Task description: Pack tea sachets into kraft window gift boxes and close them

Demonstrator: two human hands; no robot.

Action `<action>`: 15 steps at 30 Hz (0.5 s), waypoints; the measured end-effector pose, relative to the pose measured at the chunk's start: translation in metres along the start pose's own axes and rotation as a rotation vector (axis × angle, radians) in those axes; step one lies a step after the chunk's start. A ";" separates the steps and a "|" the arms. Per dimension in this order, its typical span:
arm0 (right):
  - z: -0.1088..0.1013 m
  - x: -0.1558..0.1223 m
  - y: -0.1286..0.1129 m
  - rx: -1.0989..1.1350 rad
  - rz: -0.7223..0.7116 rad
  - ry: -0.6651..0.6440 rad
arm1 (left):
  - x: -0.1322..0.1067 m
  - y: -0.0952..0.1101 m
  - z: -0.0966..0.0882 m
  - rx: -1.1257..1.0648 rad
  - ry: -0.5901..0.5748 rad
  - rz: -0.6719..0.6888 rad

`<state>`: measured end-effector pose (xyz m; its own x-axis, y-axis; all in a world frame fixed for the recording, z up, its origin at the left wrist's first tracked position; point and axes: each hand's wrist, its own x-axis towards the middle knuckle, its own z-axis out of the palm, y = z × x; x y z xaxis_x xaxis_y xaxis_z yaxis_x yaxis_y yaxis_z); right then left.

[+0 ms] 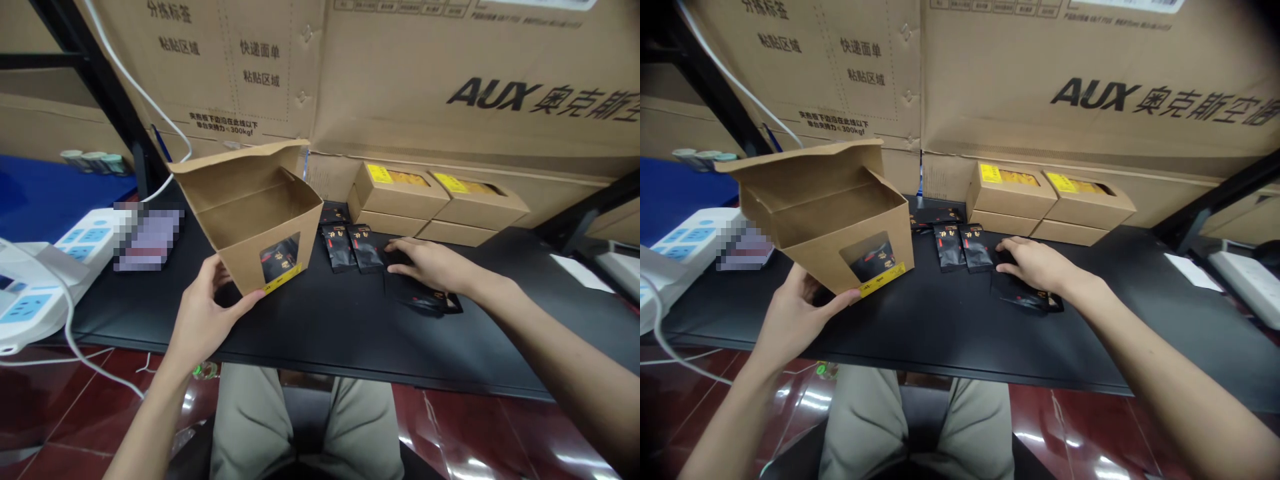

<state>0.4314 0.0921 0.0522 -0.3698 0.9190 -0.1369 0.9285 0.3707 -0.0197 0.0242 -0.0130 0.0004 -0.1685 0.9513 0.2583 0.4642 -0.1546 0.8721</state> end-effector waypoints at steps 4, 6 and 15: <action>0.002 -0.002 0.000 0.005 -0.029 0.026 | 0.000 -0.001 0.000 0.002 -0.001 -0.014; 0.004 -0.003 0.000 -0.006 -0.041 0.032 | 0.000 0.000 0.000 -0.006 -0.001 -0.011; 0.006 -0.002 0.009 0.026 -0.104 0.028 | 0.001 0.000 0.001 -0.016 -0.002 0.018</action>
<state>0.4405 0.0927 0.0460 -0.4648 0.8791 -0.1056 0.8854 0.4611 -0.0584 0.0245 -0.0115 0.0003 -0.1582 0.9488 0.2732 0.4531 -0.1761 0.8739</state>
